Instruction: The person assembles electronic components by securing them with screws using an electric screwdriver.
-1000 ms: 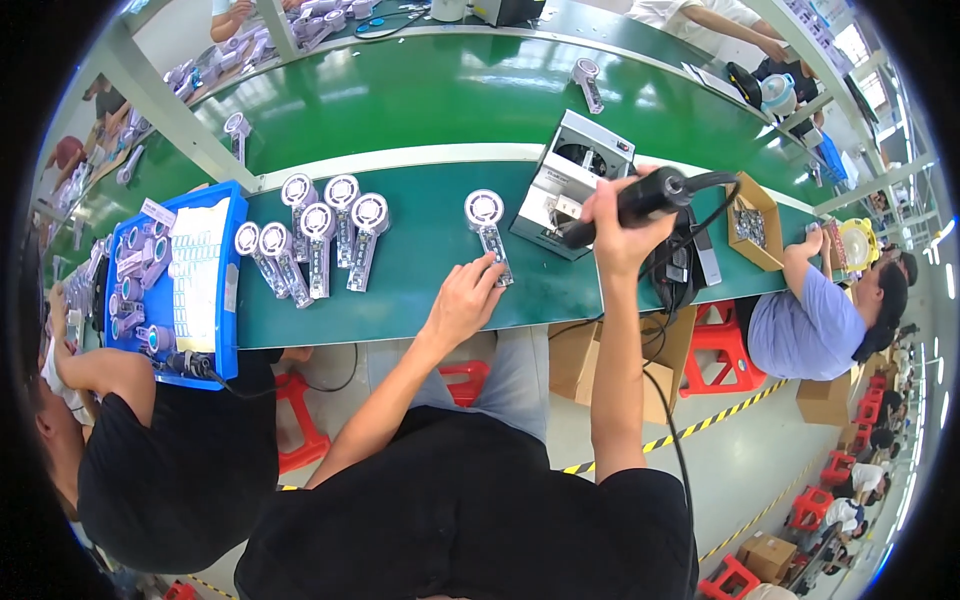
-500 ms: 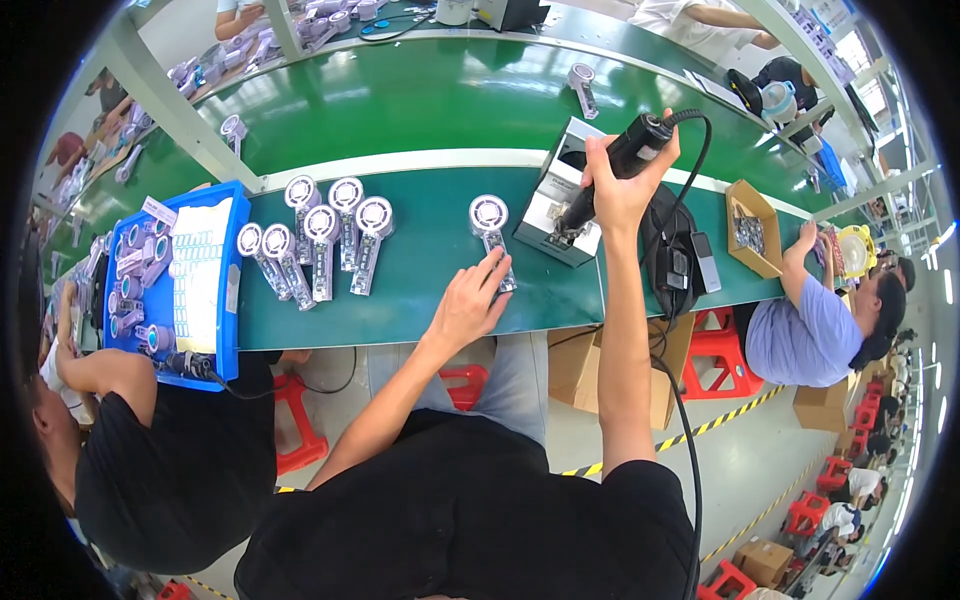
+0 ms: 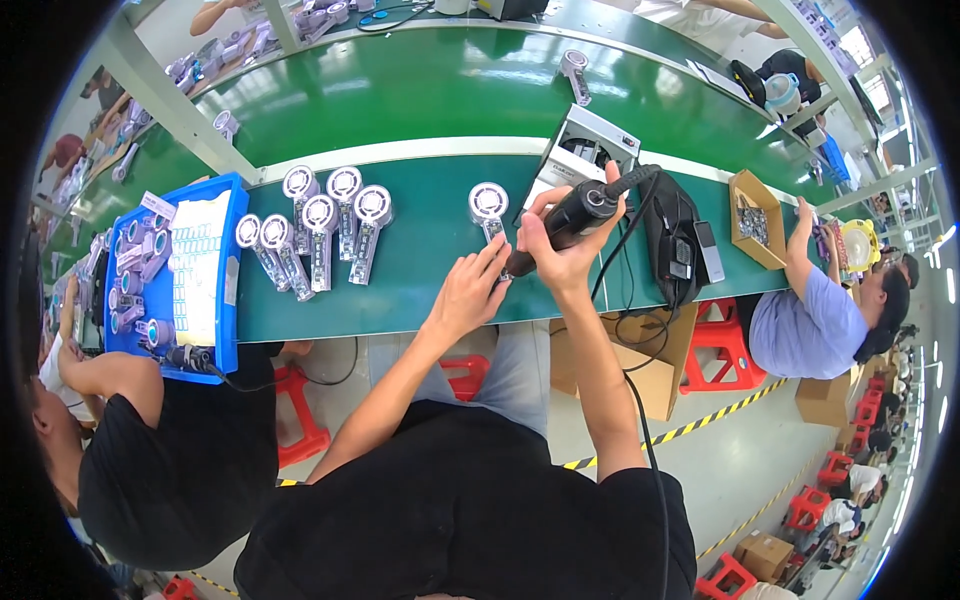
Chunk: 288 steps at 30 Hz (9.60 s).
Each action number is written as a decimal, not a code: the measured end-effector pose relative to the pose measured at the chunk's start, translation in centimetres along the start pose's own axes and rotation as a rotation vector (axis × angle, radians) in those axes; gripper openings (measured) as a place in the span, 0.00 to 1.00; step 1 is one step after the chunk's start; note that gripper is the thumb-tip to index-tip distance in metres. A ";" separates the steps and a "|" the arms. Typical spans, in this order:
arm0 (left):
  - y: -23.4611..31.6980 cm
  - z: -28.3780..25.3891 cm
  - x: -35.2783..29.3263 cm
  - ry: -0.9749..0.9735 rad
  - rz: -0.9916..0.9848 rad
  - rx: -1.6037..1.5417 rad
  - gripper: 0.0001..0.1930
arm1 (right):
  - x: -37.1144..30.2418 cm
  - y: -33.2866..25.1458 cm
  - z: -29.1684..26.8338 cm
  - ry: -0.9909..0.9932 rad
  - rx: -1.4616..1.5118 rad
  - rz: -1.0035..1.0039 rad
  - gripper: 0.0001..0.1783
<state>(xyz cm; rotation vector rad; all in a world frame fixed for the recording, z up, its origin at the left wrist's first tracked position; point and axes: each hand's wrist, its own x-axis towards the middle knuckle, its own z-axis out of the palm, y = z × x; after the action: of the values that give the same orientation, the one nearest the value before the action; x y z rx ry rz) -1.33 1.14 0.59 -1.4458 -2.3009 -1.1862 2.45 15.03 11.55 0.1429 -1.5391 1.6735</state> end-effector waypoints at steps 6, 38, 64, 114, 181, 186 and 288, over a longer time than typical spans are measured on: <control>0.0 0.1 -0.2 -0.007 0.000 -0.003 0.30 | -1.0 1.4 -0.3 -0.019 -0.057 -0.082 0.56; -12.2 0.5 14.2 0.073 -0.202 0.200 0.20 | -2.8 1.9 -8.5 0.511 -0.179 -0.191 0.44; -13.7 8.6 30.4 -0.175 -0.342 0.391 0.14 | 8.6 -2.1 -9.5 0.669 -0.316 -0.449 0.40; 2.1 1.0 -1.5 0.128 -0.176 0.220 0.32 | 3.3 3.5 1.7 0.070 -0.059 -0.085 0.45; 2.0 1.1 -1.7 0.111 -0.177 0.228 0.32 | 3.7 3.7 3.7 -0.089 -0.164 -0.159 0.44; 1.9 1.0 -1.6 0.106 -0.182 0.222 0.32 | 3.2 4.3 3.7 -0.092 -0.145 -0.163 0.43; 0.0 0.1 0.0 0.026 -0.074 -0.068 0.30 | 8.1 -1.1 -3.0 0.218 -0.234 -0.014 0.39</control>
<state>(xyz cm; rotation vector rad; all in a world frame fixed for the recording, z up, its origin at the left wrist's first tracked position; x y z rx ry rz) -1.31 1.16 0.53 -1.3691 -2.3366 -1.3080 -0.74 21.47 16.42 -0.1474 -1.5480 1.4330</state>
